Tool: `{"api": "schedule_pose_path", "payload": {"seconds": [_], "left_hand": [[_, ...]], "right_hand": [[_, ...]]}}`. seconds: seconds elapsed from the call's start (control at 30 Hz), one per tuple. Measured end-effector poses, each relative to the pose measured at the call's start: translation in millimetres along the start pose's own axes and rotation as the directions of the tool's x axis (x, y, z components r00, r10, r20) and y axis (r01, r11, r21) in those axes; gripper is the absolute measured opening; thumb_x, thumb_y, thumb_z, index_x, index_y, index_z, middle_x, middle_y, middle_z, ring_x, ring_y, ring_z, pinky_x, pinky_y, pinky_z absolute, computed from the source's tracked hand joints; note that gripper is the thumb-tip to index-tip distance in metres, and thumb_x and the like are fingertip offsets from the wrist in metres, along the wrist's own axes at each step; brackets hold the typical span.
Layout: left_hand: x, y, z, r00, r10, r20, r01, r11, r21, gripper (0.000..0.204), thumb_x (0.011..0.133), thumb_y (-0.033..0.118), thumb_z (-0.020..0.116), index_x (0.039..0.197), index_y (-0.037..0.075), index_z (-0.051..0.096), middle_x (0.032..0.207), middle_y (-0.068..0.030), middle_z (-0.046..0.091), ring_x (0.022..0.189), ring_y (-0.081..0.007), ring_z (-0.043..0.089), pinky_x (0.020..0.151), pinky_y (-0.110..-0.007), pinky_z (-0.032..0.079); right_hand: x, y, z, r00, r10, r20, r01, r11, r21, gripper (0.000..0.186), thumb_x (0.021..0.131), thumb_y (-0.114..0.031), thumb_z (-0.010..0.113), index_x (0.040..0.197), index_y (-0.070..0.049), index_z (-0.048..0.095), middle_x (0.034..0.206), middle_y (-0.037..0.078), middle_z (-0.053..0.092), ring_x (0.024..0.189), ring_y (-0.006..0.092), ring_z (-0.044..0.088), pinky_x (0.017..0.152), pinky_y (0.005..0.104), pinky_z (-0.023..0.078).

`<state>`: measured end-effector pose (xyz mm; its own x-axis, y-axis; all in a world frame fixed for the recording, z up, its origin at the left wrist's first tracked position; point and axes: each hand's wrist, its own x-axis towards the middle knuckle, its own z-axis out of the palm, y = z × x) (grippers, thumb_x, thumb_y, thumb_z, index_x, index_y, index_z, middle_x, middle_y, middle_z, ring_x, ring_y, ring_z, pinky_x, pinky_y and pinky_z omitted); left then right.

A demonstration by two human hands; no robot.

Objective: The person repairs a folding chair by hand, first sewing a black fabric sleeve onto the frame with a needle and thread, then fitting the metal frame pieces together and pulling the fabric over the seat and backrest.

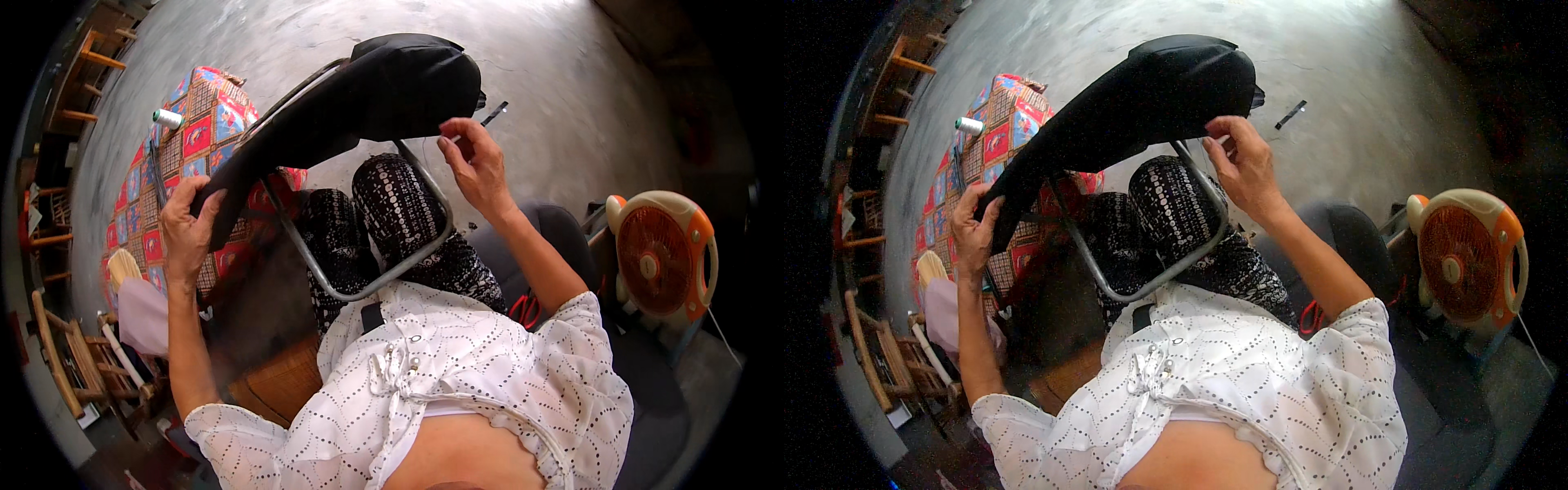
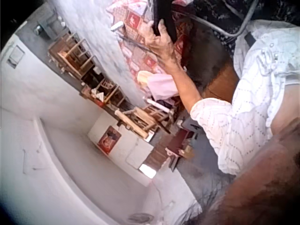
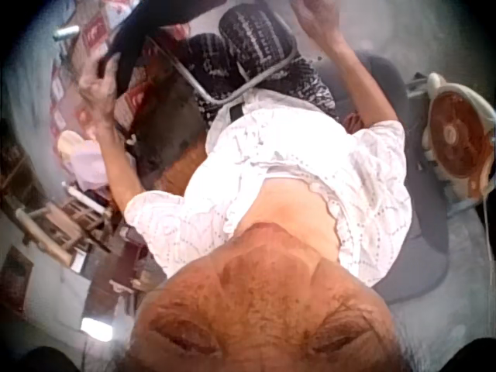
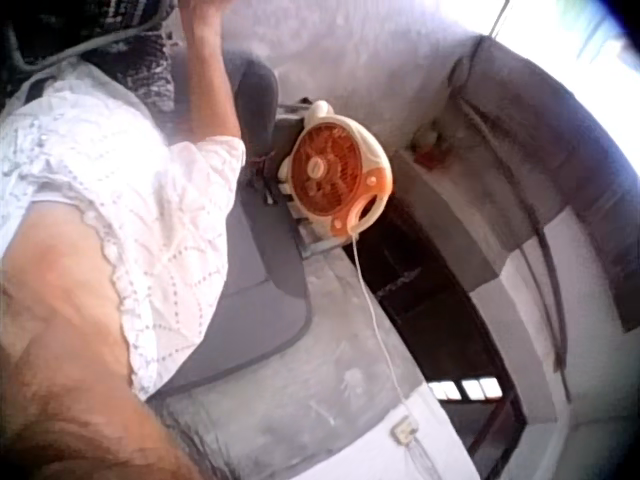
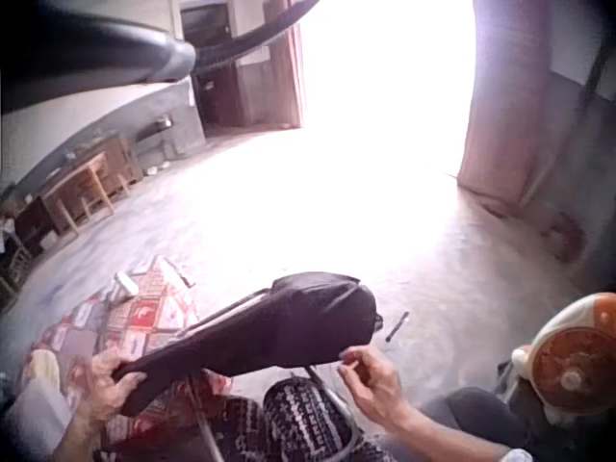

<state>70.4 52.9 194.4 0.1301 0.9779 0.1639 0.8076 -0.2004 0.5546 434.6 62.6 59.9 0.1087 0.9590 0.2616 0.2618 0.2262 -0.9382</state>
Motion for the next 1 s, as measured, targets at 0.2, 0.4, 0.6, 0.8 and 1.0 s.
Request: {"api": "schedule_pose_path", "payload": {"seconds": [0.2, 0.4, 0.6, 0.8, 1.0], "left_hand": [[-48, -12, 4, 0.990, -0.039, -0.137, 0.043, 0.999, 0.022, 0.020, 0.083, 0.017, 0.066, 0.092, 0.000, 0.059, 0.078, -0.0076, 0.058, 0.073, -0.0171, 0.056, 0.069, -0.028, 0.044], [-109, -1, 3, 0.963, -0.088, -0.253, 0.116, 0.989, 0.096, 0.021, 0.082, 0.014, 0.068, 0.092, -0.001, 0.057, 0.078, -0.0091, 0.054, 0.073, -0.0192, 0.053, 0.070, -0.029, 0.043], [-144, -1, 7, 0.925, -0.156, -0.347, 0.190, 0.979, 0.068, 0.021, 0.081, 0.013, 0.069, 0.092, -0.001, 0.057, 0.077, -0.0079, 0.052, 0.074, -0.0178, 0.052, 0.068, -0.027, 0.042], [-144, 1, 6, 0.919, -0.142, -0.368, 0.172, 0.984, 0.048, 0.023, 0.079, 0.013, 0.071, 0.092, -0.001, 0.058, 0.077, -0.0074, 0.053, 0.073, -0.0168, 0.052, 0.067, -0.027, 0.042], [-149, -2, 6, 0.922, -0.119, -0.369, 0.180, 0.975, 0.135, 0.023, 0.079, 0.013, 0.071, 0.091, -0.002, 0.058, 0.078, -0.0079, 0.056, 0.073, -0.0173, 0.053, 0.068, -0.027, 0.043]], "right_hand": [[29, -26, 42, 0.970, 0.005, 0.243, -0.020, 0.998, 0.061, 0.022, 0.082, -0.012, 0.065, 0.098, 0.002, 0.059, 0.078, 0.010, 0.063, 0.061, 0.0145, 0.056, 0.056, 0.0274, 0.046], [25, -28, 25, 0.875, -0.031, 0.483, -0.071, 0.979, 0.191, 0.014, 0.088, -0.013, 0.059, 0.086, 0.000, 0.064, 0.063, -0.002, 0.052, 0.057, 0.0054, 0.044, 0.051, 0.0211, 0.037], [37, -32, 13, 0.847, -0.022, 0.532, -0.163, 0.940, 0.299, 0.019, 0.089, -0.017, 0.059, 0.098, 0.000, 0.062, 0.080, 0.005, 0.062, 0.065, 0.0077, 0.054, 0.055, 0.0205, 0.045], [27, -66, 117, 0.862, -0.063, 0.503, -0.226, 0.841, 0.492, 0.025, 0.085, -0.013, 0.064, 0.102, 0.004, 0.057, 0.079, 0.007, 0.062, 0.062, 0.0101, 0.056, 0.052, 0.0233, 0.047], [31, -64, 88, 0.774, -0.069, 0.630, -0.252, 0.879, 0.406, 0.022, 0.091, -0.018, 0.055, 0.085, 0.000, 0.065, 0.057, -0.002, 0.051, 0.050, 0.0050, 0.043, 0.043, 0.0208, 0.034]]}}
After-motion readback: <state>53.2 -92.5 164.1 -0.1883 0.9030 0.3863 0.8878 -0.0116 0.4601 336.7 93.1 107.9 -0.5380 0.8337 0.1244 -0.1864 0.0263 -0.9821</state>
